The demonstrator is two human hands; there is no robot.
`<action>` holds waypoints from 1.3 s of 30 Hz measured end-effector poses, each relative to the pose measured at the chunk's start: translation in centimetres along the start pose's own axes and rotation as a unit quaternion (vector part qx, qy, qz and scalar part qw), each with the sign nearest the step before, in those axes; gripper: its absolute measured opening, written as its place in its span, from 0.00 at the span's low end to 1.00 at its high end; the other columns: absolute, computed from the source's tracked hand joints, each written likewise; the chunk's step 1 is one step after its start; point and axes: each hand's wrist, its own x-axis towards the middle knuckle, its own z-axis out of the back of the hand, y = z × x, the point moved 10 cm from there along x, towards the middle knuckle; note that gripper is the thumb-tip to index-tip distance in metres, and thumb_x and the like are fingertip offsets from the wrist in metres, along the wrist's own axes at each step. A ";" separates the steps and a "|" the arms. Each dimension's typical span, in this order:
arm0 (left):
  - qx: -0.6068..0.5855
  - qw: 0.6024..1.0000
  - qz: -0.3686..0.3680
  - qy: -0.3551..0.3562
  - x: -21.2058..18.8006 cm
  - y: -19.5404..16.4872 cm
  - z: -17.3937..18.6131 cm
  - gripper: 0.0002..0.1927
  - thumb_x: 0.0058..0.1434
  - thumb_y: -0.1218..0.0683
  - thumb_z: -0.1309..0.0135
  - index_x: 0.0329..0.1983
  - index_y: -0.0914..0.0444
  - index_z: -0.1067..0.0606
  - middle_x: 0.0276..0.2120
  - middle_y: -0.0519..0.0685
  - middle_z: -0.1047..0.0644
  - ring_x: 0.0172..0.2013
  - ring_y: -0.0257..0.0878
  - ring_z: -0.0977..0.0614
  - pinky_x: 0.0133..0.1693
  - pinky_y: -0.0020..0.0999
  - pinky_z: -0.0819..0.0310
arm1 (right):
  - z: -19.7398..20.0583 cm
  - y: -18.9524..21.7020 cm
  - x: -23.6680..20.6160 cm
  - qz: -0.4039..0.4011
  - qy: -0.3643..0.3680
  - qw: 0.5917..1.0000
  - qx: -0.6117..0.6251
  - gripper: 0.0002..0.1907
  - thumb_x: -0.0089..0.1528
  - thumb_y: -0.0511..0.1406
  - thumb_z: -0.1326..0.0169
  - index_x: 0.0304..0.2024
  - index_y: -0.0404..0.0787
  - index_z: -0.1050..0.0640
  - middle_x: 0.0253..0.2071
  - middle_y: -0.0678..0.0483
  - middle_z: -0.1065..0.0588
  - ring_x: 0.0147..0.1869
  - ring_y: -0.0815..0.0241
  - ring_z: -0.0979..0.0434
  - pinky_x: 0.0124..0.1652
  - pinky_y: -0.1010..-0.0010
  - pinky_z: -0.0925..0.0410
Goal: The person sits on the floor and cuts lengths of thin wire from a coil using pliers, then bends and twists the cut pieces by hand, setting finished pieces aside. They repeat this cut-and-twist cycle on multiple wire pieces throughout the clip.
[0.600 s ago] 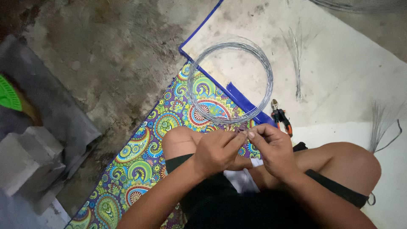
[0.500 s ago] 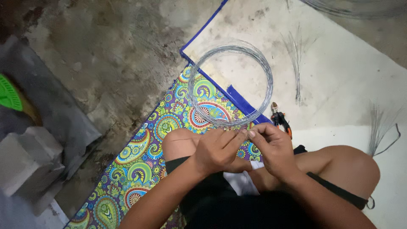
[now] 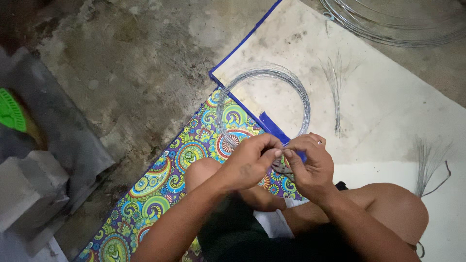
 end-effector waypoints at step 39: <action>0.225 0.906 -0.347 -0.087 -4.8 -7.7 0.2 0.06 0.63 0.59 0.38 0.40 0.62 0.24 0.34 0.49 0.24 0.33 0.45 0.19 0.32 0.38 0.25 | -1.8 -5.1 -4.4 -0.272 0.036 0.917 0.289 0.06 0.68 0.30 0.47 0.42 0.31 0.22 0.37 0.53 0.21 0.42 0.69 0.22 0.43 0.77 0.27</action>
